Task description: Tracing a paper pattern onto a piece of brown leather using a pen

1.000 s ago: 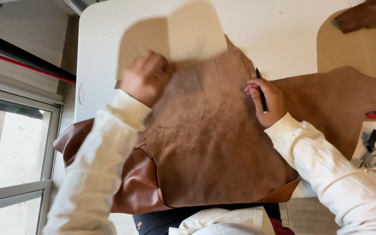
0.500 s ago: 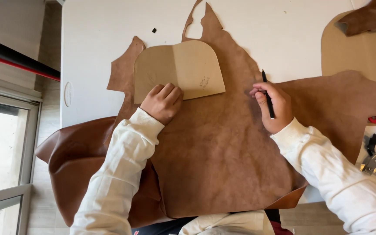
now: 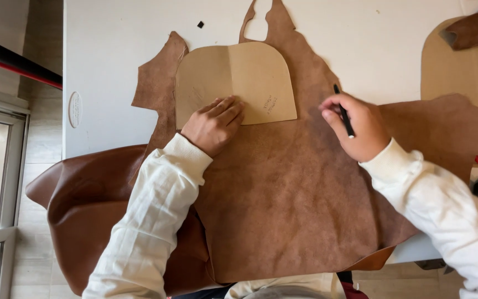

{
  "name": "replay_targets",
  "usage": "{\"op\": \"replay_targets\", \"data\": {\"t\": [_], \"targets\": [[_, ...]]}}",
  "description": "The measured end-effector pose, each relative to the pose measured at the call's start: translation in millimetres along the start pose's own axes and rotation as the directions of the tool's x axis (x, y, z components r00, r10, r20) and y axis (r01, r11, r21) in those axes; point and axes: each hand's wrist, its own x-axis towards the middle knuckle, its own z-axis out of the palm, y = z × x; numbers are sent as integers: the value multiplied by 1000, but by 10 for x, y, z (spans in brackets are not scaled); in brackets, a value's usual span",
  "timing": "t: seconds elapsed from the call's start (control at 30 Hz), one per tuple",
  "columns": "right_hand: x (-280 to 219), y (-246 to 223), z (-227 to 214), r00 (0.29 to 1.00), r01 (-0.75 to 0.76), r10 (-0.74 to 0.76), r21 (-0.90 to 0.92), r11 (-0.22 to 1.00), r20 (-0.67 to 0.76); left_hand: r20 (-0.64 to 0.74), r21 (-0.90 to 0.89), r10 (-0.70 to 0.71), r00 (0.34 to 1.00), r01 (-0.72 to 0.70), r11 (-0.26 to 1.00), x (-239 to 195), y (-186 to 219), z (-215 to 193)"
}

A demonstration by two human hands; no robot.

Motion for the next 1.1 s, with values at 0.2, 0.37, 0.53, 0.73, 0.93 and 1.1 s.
{"op": "replay_targets", "data": {"t": [0.2, 0.37, 0.53, 0.73, 0.93, 1.1], "targets": [[230, 13, 452, 925, 379, -379, 35, 925, -4, 33, 0, -52, 998, 52, 999, -57, 17, 15], [160, 251, 664, 918, 393, -396, -81, 916, -31, 50, -25, -90, 995, 91, 996, -62, 46, 1], [184, 179, 627, 902, 427, -431, -120, 896, -9, 98, 15, -205, 974, 205, 979, -31, 272, -95], [190, -41, 560, 911, 412, -410, -92, 907, 37, 420, 46, -501, 757, 533, 845, 9, 685, -330], [195, -31, 583, 923, 386, -382, -95, 918, 55, 342, 192, -727, 596, 713, 675, -23, 682, -642], [242, -158, 551, 923, 382, -378, -43, 923, 69, 221, 206, -708, 671, 678, 706, -58, 738, -580]]}}
